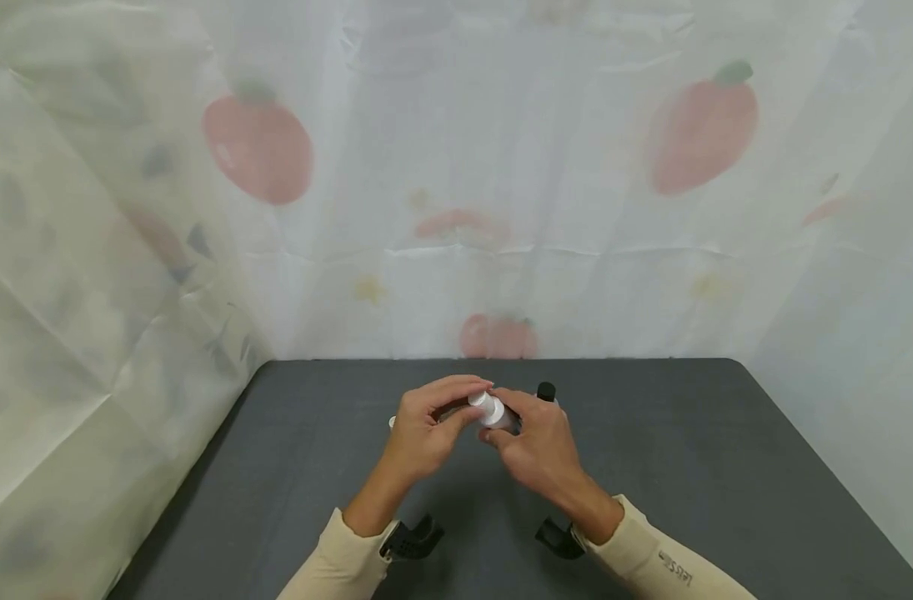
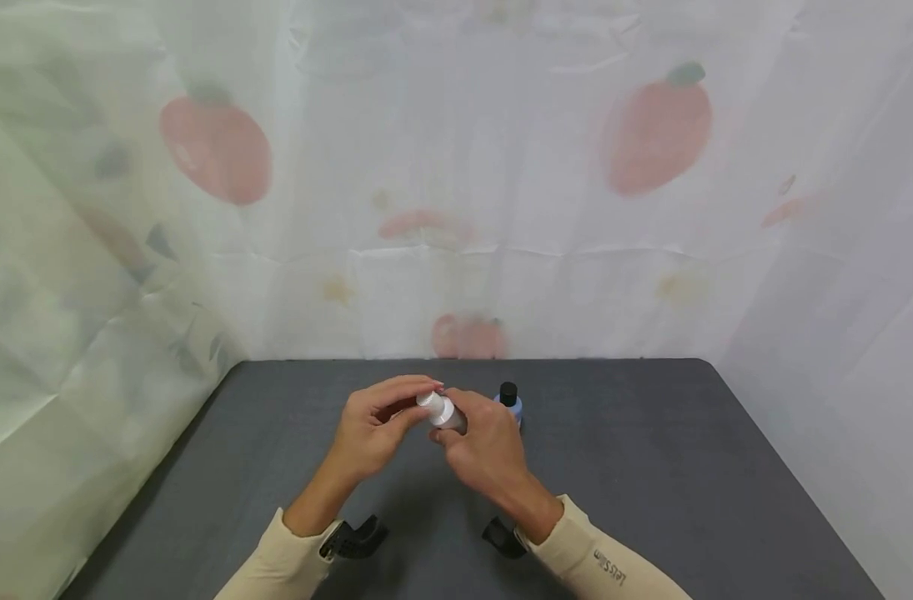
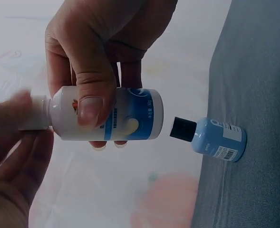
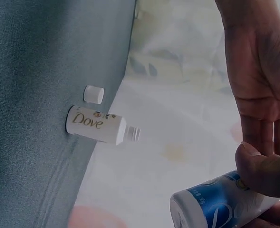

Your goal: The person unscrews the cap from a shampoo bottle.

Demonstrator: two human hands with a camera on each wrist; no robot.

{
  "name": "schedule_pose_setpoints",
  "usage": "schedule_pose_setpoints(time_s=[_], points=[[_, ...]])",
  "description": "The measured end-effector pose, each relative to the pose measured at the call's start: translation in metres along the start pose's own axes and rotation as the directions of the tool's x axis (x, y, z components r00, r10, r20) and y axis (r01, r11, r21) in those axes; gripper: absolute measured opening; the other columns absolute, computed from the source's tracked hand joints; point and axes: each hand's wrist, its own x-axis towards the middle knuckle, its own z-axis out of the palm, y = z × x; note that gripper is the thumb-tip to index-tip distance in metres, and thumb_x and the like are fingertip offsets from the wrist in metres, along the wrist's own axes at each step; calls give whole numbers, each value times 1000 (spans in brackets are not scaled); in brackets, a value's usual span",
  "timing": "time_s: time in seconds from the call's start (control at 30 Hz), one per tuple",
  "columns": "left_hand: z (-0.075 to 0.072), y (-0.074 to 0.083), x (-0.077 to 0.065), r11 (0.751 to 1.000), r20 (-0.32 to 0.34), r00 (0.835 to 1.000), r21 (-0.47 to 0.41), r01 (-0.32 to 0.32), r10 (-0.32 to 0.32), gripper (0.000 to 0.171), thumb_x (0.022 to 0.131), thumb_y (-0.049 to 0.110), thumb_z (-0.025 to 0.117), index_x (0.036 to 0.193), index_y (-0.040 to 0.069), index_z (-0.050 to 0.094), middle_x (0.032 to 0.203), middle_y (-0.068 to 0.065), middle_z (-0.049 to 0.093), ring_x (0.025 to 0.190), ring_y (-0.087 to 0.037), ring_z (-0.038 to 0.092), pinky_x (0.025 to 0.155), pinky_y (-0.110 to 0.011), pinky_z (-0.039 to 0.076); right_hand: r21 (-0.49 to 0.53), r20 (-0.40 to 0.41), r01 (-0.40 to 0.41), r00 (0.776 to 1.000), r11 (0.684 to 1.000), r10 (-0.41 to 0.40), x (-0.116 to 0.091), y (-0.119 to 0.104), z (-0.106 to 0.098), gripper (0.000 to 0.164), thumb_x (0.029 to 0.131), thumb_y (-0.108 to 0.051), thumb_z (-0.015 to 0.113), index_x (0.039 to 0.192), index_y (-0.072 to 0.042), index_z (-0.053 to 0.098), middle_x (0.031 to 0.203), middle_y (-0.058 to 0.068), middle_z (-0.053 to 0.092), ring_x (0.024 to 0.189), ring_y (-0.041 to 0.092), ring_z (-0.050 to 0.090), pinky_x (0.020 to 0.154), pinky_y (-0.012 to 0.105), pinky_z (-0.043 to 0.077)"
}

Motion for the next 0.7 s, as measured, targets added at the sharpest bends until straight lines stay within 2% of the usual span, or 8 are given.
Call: schedule_pose_setpoints(time_s=[0.07, 0.13, 0.3, 0.4, 0.5, 0.63, 0.7], points=[[0, -1, 1, 1000, -19, 1000, 22, -22, 22, 22, 93, -3, 74, 115, -6, 75, 115, -22, 72, 97, -20, 72, 81, -26, 63, 7, 5, 3, 1000, 1000, -3, 0, 0, 1, 42, 80, -9, 89, 121, -12, 77, 110, 7, 79, 92, 20, 76, 75, 35, 62], [0, -2, 2, 1000, -20, 1000, 19, -21, 21, 21, 94, -3, 73, 114, -7, 76, 115, -22, 72, 102, -21, 73, 85, -26, 64, 9, 10, 6, 1000, 1000, -6, 0, 1, 1, 41, 81, -9, 89, 120, -14, 77, 109, 6, 79, 91, 19, 75, 74, 35, 62], [-1, 1, 2, 999, 23, 999, -34, 36, -35, 27, 98, -5, 67, 124, -9, 72, 131, -25, 69, 120, -20, 72, 95, -23, 61, 5, 7, 0, 1000, 1000, 0, 1, 1, 1, 48, 80, -10, 89, 126, -12, 75, 113, 6, 79, 94, 20, 76, 74, 34, 61], [-2, 2, 3, 999, -3, 999, -10, 44, -44, 26, 93, -3, 74, 119, -6, 75, 122, -22, 73, 108, -21, 75, 91, -26, 63, 7, 3, 3, 1000, 1000, -3, 1, 1, 2, 46, 80, -10, 90, 123, -13, 76, 111, 5, 79, 92, 19, 75, 73, 33, 61], [-1, 1, 4, 999, -37, 998, 23, 45, -45, 24, 89, 0, 80, 113, -3, 76, 114, -17, 72, 100, -16, 73, 89, -28, 64, 9, 4, 11, 1000, 1000, -11, 2, 0, 2, 41, 80, -10, 90, 118, -16, 77, 107, 4, 79, 89, 18, 75, 73, 32, 61], [-2, -1, 2, 998, -3, 999, -33, 46, -46, 27, 95, -4, 72, 121, -7, 73, 127, -23, 70, 117, -9, 70, 96, -24, 61, 6, 8, -4, 1000, 1000, 4, 2, -1, 2, 46, 79, -10, 90, 123, -12, 76, 111, 6, 79, 92, 19, 75, 74, 34, 61], [-3, -1, 2, 997, 9, 999, -64, 43, -42, 27, 97, -7, 67, 124, -9, 71, 130, -27, 69, 121, -9, 69, 97, -24, 61, 6, 7, -14, 1000, 1000, 14, 2, -2, 2, 49, 79, -10, 90, 126, -10, 75, 113, 7, 79, 94, 20, 75, 75, 35, 61]])
